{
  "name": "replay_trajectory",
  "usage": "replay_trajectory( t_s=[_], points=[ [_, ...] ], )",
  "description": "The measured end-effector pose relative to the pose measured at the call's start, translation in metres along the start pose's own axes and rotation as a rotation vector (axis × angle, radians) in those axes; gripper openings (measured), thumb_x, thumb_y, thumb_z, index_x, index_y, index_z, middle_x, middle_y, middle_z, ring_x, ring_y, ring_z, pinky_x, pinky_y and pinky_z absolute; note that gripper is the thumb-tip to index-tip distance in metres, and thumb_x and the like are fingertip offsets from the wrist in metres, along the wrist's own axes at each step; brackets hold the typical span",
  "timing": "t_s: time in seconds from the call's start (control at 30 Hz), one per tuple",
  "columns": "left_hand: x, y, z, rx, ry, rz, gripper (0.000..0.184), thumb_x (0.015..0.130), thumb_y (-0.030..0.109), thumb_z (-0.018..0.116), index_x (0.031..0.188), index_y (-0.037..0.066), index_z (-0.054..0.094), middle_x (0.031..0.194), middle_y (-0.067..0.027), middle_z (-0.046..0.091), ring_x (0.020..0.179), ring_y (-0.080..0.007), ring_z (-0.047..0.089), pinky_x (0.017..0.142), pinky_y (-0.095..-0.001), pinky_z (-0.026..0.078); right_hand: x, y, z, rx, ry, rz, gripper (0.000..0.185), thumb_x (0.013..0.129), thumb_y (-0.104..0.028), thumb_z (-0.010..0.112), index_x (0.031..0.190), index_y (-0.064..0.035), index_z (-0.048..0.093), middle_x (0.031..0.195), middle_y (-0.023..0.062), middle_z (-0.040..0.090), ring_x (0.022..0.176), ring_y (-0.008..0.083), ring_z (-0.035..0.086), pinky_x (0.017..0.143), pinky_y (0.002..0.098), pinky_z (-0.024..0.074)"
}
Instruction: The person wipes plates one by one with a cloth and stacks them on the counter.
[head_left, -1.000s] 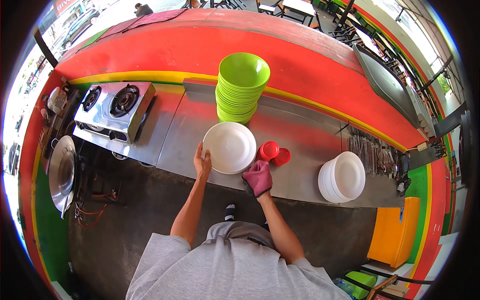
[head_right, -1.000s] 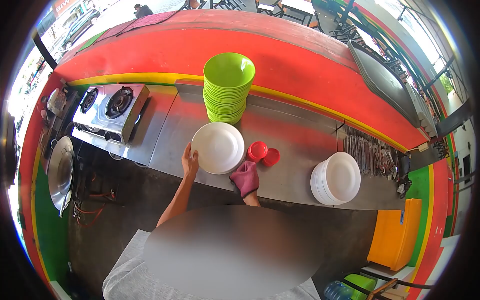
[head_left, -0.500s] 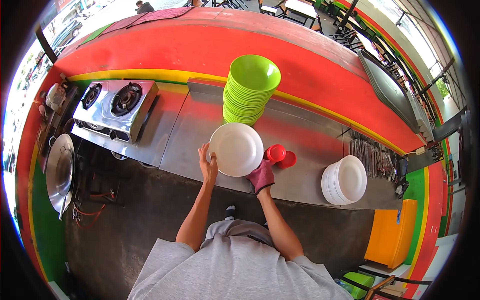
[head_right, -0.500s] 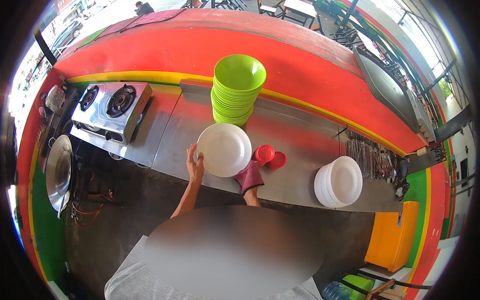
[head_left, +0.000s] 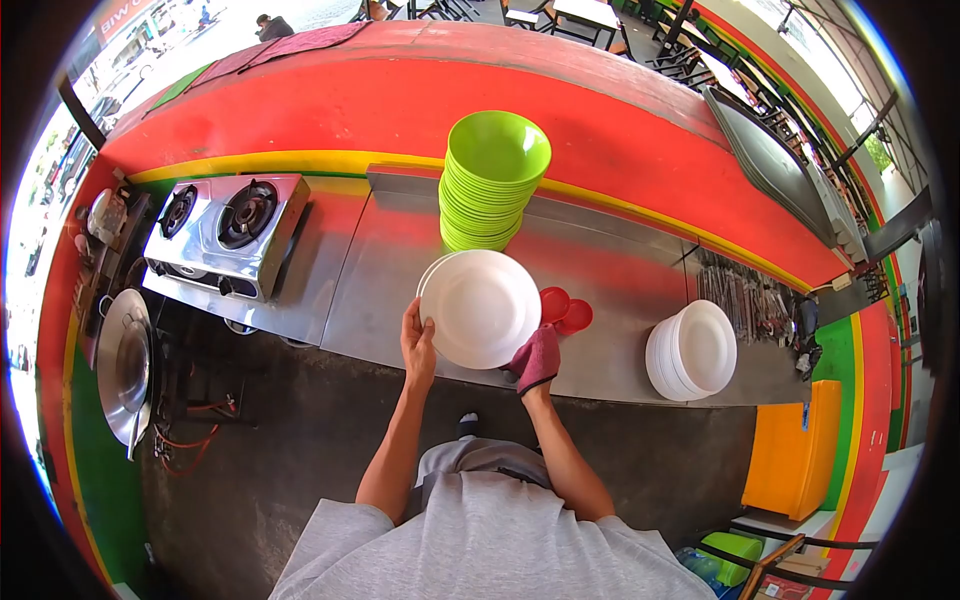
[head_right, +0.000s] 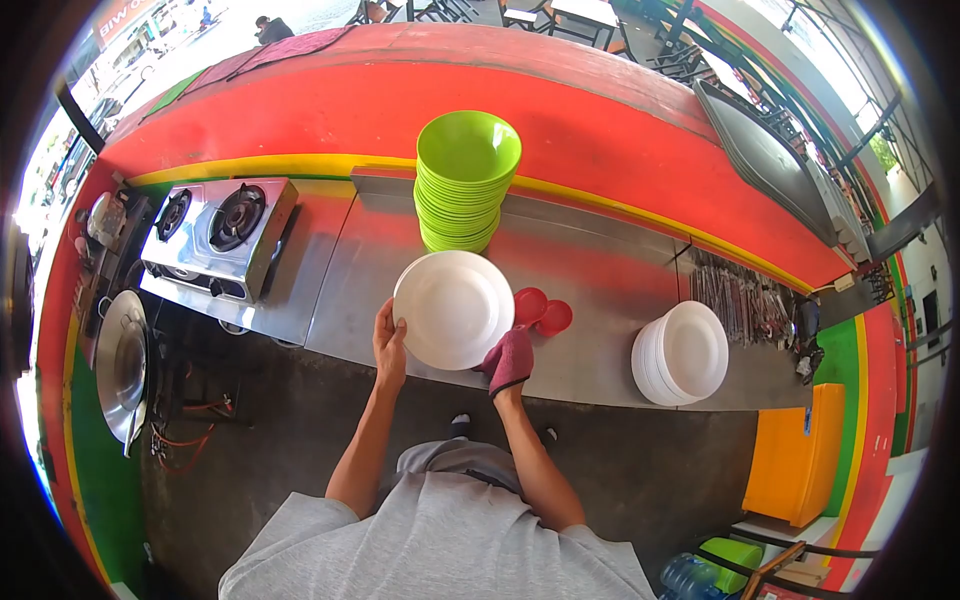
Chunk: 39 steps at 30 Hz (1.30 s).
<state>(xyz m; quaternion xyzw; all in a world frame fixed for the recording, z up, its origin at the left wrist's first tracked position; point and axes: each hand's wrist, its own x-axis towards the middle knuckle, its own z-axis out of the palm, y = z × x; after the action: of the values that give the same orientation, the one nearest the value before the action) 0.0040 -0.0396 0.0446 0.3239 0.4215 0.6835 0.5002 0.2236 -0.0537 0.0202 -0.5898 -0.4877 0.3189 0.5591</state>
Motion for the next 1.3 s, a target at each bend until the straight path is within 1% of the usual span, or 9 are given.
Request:
replay_trajectory(
  t_s=[0.13, 0.33, 0.43, 0.67, 0.77, 0.93, 1.13, 1.2, 1.3],
  points=[
    [-0.012, 0.011, 0.011, -0.002, -0.024, -0.044, 0.048, 0.096, -0.001, 0.048, 0.143, -0.002, 0.037, 0.148, -0.0126, 0.043, 0.138, -0.0183, 0.038, 0.113, -0.0318, 0.027, 0.0, -0.027, -0.01, 0.098, 0.03, 0.066, 0.027, 0.097, -0.018, 0.045, 0.072, -0.0089, 0.049, 0.055, 0.0016, 0.046, 0.05, 0.0149, 0.051, 0.05, 0.0282, 0.0404],
    [-0.03, 0.03, 0.026, -0.244, -0.044, -0.232, 0.051, 0.097, 0.007, 0.051, 0.145, 0.007, 0.035, 0.142, -0.0124, 0.048, 0.132, -0.0206, 0.046, 0.107, -0.034, 0.038, -0.006, -0.051, -0.039, 0.003, -0.031, 0.12, 0.03, 0.097, -0.019, 0.043, 0.069, -0.0104, 0.047, 0.055, -0.0006, 0.04, 0.05, 0.0139, 0.045, 0.048, 0.0279, 0.0336],
    [-0.035, 0.038, 0.032, -0.318, -0.065, -0.39, 0.05, 0.099, 0.017, 0.05, 0.146, 0.012, 0.033, 0.138, -0.0126, 0.051, 0.126, -0.0227, 0.051, 0.101, -0.0376, 0.046, -0.006, -0.021, -0.063, -0.304, -0.071, -0.141, 0.029, 0.095, -0.018, 0.046, 0.067, -0.0104, 0.046, 0.055, -0.0009, 0.04, 0.048, 0.0138, 0.044, 0.046, 0.0279, 0.032],
    [-0.044, 0.034, 0.049, -0.225, -0.164, -0.712, 0.066, 0.101, 0.053, 0.044, 0.146, 0.006, 0.036, 0.138, -0.0154, 0.052, 0.12, -0.0283, 0.058, 0.098, -0.0443, 0.052, -0.037, -0.026, -0.107, -0.31, -0.012, -0.027, 0.02, 0.095, -0.02, 0.048, 0.098, -0.0029, 0.058, 0.095, 0.0136, 0.058, 0.093, 0.0278, 0.058, 0.089, 0.0372, 0.0462],
    [-0.048, 0.042, 0.059, -0.122, -0.173, -0.744, 0.073, 0.099, 0.057, 0.044, 0.145, 0.001, 0.038, 0.138, -0.0175, 0.052, 0.12, -0.0291, 0.058, 0.097, -0.0446, 0.052, -0.039, -0.027, -0.127, -0.331, -0.118, 0.184, 0.027, 0.096, -0.022, 0.048, 0.109, -0.0008, 0.058, 0.105, 0.0171, 0.06, 0.102, 0.0308, 0.058, 0.093, 0.0383, 0.0453],
    [-0.052, 0.035, 0.065, -0.056, -0.161, -0.665, 0.074, 0.098, 0.058, 0.046, 0.142, -0.001, 0.04, 0.133, -0.017, 0.056, 0.114, -0.028, 0.062, 0.09, -0.0415, 0.056, -0.05, -0.05, -0.127, -0.139, 0.048, 0.056, 0.031, 0.095, -0.021, 0.049, 0.113, 0.0017, 0.058, 0.106, 0.0155, 0.062, 0.103, 0.0279, 0.059, 0.094, 0.0361, 0.0452],
    [-0.051, 0.039, 0.07, 0.026, -0.122, -0.586, 0.07, 0.099, 0.056, 0.047, 0.138, -0.002, 0.045, 0.124, -0.0155, 0.061, 0.107, -0.0253, 0.065, 0.084, -0.0374, 0.058, -0.035, -0.094, -0.132, -0.054, -0.087, 0.124, 0.042, 0.075, 0.005, 0.062, 0.117, 0.001, 0.057, 0.11, 0.0144, 0.066, 0.099, 0.021, 0.063, 0.087, 0.0329, 0.0486],
    [-0.051, 0.038, 0.069, 0.052, -0.127, -0.55, 0.068, 0.1, 0.055, 0.046, 0.137, -0.002, 0.046, 0.122, -0.0152, 0.062, 0.106, -0.0248, 0.065, 0.083, -0.0368, 0.058, -0.042, -0.091, -0.121, 0.248, 0.246, 0.074, 0.052, 0.068, 0.01, 0.065, 0.118, 0.0004, 0.057, 0.109, 0.0146, 0.067, 0.093, 0.0184, 0.065, 0.083, 0.0316, 0.0502],
    [-0.051, 0.031, 0.065, 0.062, -0.134, -0.515, 0.065, 0.101, 0.052, 0.045, 0.136, -0.002, 0.049, 0.123, -0.0141, 0.062, 0.107, -0.0229, 0.063, 0.087, -0.0358, 0.055, -0.034, -0.089, -0.123, -0.125, 0.207, -0.223, 0.044, 0.073, 0.005, 0.067, 0.116, 0.0019, 0.058, 0.103, 0.0078, 0.068, 0.088, 0.0135, 0.063, 0.078, 0.0292, 0.0507]
  ],
)
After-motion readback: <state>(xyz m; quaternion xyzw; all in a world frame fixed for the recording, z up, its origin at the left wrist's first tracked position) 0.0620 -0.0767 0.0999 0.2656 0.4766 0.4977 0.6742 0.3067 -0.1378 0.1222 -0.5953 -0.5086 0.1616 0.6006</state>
